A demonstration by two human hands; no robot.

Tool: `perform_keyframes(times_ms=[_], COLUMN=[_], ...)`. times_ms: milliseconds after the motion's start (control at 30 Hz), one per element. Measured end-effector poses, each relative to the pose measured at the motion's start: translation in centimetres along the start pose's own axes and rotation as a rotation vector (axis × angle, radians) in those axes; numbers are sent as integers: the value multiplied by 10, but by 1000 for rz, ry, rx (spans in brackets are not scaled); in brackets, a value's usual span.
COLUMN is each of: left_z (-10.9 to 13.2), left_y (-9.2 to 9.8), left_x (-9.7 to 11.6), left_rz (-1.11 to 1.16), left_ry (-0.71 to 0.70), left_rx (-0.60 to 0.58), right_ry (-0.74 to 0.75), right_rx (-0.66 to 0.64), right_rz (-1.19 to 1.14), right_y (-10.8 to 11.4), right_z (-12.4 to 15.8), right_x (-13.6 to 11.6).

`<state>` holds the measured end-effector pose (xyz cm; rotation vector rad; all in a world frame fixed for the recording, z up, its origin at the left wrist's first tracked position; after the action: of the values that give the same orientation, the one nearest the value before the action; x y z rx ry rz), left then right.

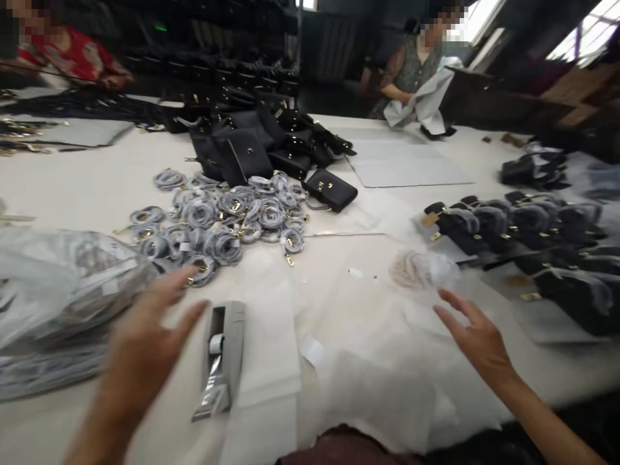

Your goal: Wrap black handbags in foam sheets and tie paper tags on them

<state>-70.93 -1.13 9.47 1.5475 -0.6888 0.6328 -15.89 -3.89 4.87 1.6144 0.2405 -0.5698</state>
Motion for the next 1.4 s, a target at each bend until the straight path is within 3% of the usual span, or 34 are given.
perform_keyframes(times_ms=[67,133,200,267,367,467,600,733,833,900,1033,1100,1167,1233,1333,1400], left_z=[18,50,77,89,87,92,126,165,167,155,128,126,131,139,147,143], left_y=[-90,-185,-262,-310,-346,-368,-397,-407,-388,-365,-314,-303,-304,-312,-328,-345], left_x=[25,52,74,89,102,111,123,148,157,152,106,74,52,47,60,72], left_rz=[-37,-120,-246,-385,-536,-563,-535,-474,-447,-435,-538,-583,-576,-551,-525,-511], left_ry=[-155,-233,-226,-190,-152,-132,-143,-341,-346,-274,82,328,461,438,351,339], left_rx=[-310,-591,-757,-801,-769,-735,-810,-946,-880,-741,-350,-274,-261,-220,-96,-56], right_ry=[-160,-230,-246,-232,-79,115,67,167,244,293,286,147,48,97,390,673], right_rx=[113,178,189,156,63,-57,-271,-375,-355,-352,-384,-411,-421,-338,-65,4], right_rz=[10,21,19,-5,-29,30,143,290,282,228,62,37,50,90,111,27], right_y=[30,49,56,52,28,-11,-63,-81,-74,-69,-60,-53,-42,-22,13,20], right_z=[18,28,25,11,-15,-26,-22,-20,-33,-46,-76,-92,-106,-116,-111,-93], right_x=[56,100,129,142,141,137,159,177,190,198,214,223,222,204,150,106])
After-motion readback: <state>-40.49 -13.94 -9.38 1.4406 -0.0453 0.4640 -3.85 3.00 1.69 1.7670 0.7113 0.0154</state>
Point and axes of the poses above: each hand's wrist, its own z-axis away from the middle knuckle, its own y-axis out of the back of the hand, x = y × z, the point moved 5 cm from there along -z, towards the middle knuckle, and after that the axes turned 13 degrees about -x, right-handed, at the moved point
